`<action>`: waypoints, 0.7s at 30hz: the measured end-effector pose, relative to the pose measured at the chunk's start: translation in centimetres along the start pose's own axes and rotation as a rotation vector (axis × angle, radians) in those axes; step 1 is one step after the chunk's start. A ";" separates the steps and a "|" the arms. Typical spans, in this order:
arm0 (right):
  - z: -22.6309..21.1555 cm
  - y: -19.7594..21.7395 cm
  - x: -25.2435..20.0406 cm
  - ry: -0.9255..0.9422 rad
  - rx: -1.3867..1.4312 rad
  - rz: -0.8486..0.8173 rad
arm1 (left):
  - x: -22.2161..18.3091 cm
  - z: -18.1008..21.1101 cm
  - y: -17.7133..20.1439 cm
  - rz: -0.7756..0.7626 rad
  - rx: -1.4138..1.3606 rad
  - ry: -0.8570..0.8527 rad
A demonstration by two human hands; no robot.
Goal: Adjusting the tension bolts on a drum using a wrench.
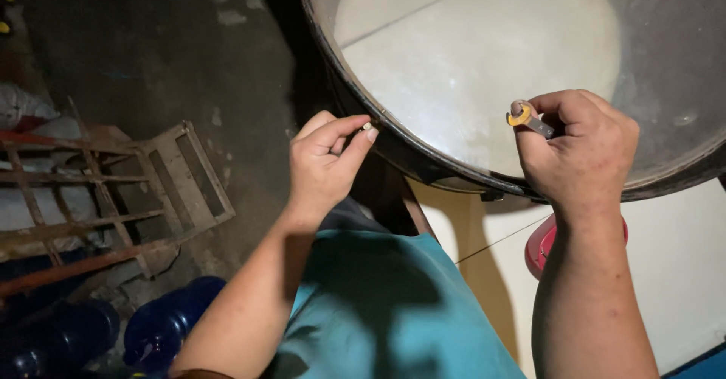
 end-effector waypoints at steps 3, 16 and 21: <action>-0.2 0.0 0.1 0.004 0.011 0.009 | 0.4 -0.4 -0.1 0.010 -0.014 0.101; -3.2 4.1 -1.5 -0.022 0.128 0.152 | 1.0 -0.3 0.4 -0.108 -0.007 -0.047; -6.6 6.6 -3.9 -0.339 0.220 0.081 | 2.3 -0.5 0.2 -0.147 -0.004 0.064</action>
Point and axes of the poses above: each hand's wrist, its own x-axis towards the middle knuckle, its own y-axis out of the back of the hand, z = x × y, the point moved 7 cm from there along x, towards the middle knuckle, and after that the axes turned 4 degrees about x, right-handed, at the moved point
